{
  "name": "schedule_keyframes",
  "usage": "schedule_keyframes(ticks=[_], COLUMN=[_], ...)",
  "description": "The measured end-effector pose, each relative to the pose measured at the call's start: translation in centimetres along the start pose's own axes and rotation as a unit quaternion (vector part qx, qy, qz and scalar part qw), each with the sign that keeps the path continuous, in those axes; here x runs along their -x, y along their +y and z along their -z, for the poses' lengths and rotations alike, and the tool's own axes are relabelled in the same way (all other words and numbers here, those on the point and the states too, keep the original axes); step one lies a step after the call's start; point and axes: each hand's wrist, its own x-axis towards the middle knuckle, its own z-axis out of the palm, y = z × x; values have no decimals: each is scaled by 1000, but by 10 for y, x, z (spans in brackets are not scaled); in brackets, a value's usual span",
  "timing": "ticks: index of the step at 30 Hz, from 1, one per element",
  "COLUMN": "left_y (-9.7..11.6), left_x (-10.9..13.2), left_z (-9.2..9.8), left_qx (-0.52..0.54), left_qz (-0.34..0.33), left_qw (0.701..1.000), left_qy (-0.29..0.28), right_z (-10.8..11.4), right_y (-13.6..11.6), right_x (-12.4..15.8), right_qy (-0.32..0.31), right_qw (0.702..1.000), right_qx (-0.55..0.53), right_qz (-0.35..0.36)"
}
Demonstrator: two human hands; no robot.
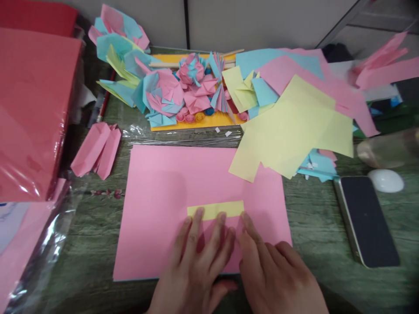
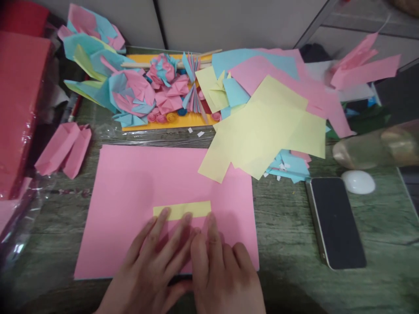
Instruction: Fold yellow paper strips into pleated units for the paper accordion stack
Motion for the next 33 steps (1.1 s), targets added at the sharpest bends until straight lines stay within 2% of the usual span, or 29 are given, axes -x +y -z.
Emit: schedule_keyframes(ticks=[10,15,19,26,28,31,33], left_y=[-4,-17,-23,-10,-6,-3,-4], left_x=[8,31,44,25,16,5,1], left_z=[2,5,3,7,8,4,0], left_qx=[-36,-82,-95,-106,-93,-69,-56], left_qz=[15,61,73,71,25,-80,-109], left_qw=[999,995,992,990,994,994,992], left_qy=[-8,8,41,62,45,29,35], right_z=[0,-1,-4,-2,-1,1,1], right_y=[-12,-10,-11,-18,-19,-21,-22], right_x=[-8,-7,-5,-5,-6,-7,-7], right_qy=[17,40,30,7,-6,-33,-47], right_qw=[998,998,997,995,994,994,994], right_qx=[34,52,67,98,107,103,96], right_qz=[-42,-21,-14,-13,-20,-23,-24])
